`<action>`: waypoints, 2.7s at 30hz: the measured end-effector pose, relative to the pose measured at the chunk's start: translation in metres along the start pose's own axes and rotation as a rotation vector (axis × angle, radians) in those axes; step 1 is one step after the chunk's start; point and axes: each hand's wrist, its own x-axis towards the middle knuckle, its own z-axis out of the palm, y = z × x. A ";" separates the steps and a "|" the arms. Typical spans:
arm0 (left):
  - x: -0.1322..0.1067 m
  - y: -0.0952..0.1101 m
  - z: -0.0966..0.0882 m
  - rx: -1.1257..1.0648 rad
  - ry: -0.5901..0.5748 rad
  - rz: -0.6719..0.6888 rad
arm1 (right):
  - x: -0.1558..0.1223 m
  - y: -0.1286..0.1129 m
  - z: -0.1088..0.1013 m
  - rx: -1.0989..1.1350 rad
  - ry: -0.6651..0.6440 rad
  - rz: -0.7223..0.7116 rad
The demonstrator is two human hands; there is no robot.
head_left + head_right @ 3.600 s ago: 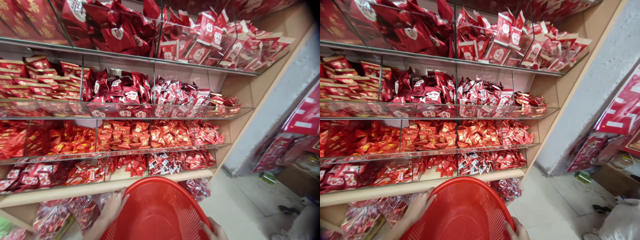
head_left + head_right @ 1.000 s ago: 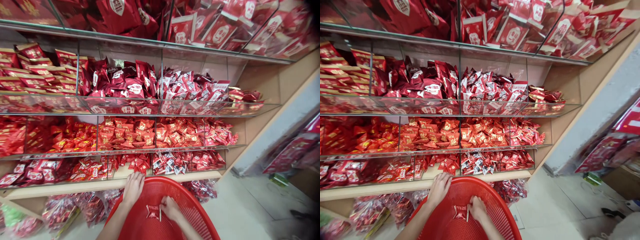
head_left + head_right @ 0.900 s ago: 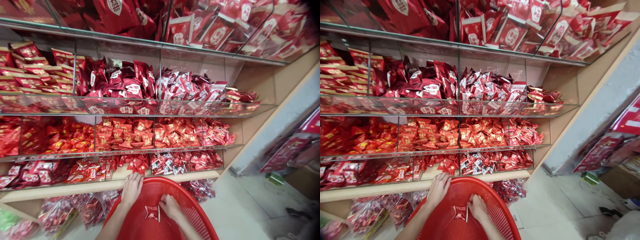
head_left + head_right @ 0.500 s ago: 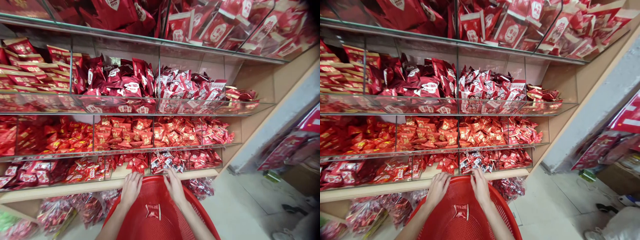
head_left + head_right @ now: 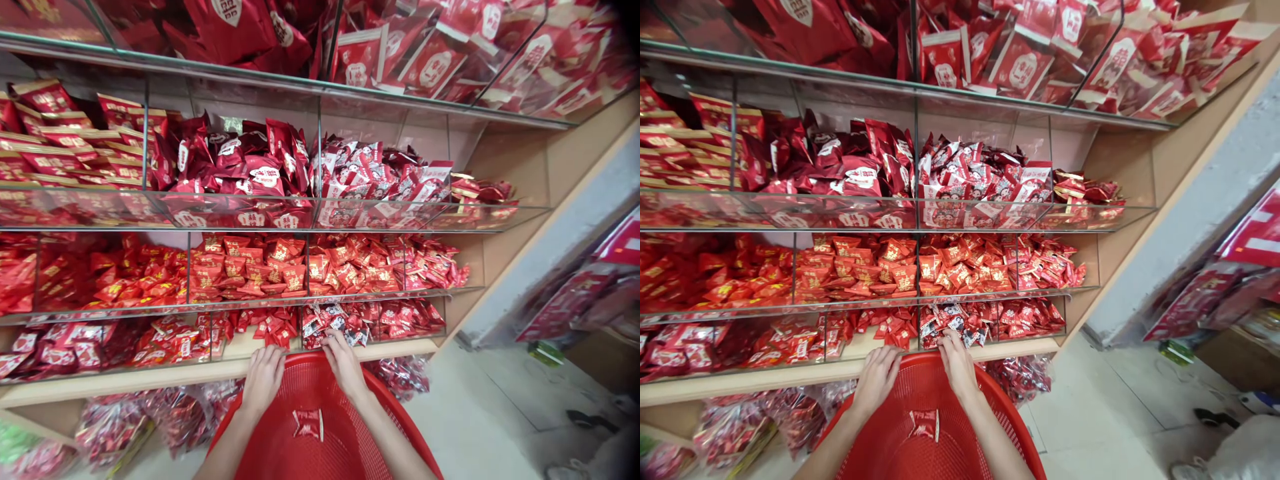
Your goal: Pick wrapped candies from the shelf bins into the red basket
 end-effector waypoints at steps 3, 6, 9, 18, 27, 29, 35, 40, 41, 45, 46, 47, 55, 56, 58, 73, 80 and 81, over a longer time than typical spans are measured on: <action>0.000 -0.001 0.001 0.002 -0.012 0.000 | 0.002 -0.003 -0.007 -0.034 -0.074 -0.076; 0.000 -0.001 0.001 0.005 -0.027 -0.005 | 0.003 -0.002 -0.012 -0.044 -0.064 -0.088; 0.000 -0.001 0.001 0.009 -0.029 -0.004 | 0.002 0.001 -0.016 -0.057 -0.050 -0.100; 0.001 0.002 -0.002 0.023 -0.032 -0.003 | -0.005 -0.001 -0.034 0.085 0.001 0.008; 0.002 0.004 -0.005 0.014 -0.040 -0.009 | -0.032 0.012 -0.008 0.514 -0.393 0.481; 0.003 0.004 -0.006 0.015 -0.052 -0.018 | -0.044 0.026 0.008 0.501 -0.429 0.603; 0.003 0.004 -0.006 0.017 -0.059 -0.014 | -0.070 0.054 0.036 0.528 -0.396 0.950; 0.003 0.004 -0.005 0.038 -0.058 -0.024 | -0.077 0.057 0.041 0.506 -0.406 1.077; 0.003 0.004 -0.005 0.041 -0.057 -0.024 | -0.079 0.058 0.042 0.474 -0.408 1.081; 0.003 0.003 -0.004 0.043 -0.055 -0.022 | -0.087 0.065 0.047 0.283 -0.431 1.035; 0.003 0.003 -0.003 0.041 -0.052 -0.022 | -0.089 0.066 0.047 0.235 -0.440 1.014; 0.003 0.003 -0.003 0.039 -0.048 -0.022 | -0.090 0.066 0.047 0.199 -0.449 1.000; 0.001 0.002 -0.003 0.018 -0.052 -0.017 | -0.058 0.047 0.013 -0.117 -0.183 0.553; 0.001 0.002 -0.003 0.015 -0.051 -0.013 | -0.050 0.044 0.004 -0.071 -0.131 0.535; 0.001 0.001 -0.002 0.013 -0.041 -0.008 | -0.035 0.039 -0.013 -0.027 0.044 0.503; 0.001 0.001 -0.002 0.017 -0.019 0.014 | 0.004 0.051 -0.039 -0.019 0.350 0.457; 0.001 -0.001 -0.001 0.013 -0.028 0.018 | 0.009 0.053 -0.032 0.063 0.329 0.439; 0.001 -0.001 -0.001 0.012 -0.030 0.017 | 0.009 0.052 -0.032 0.093 0.320 0.439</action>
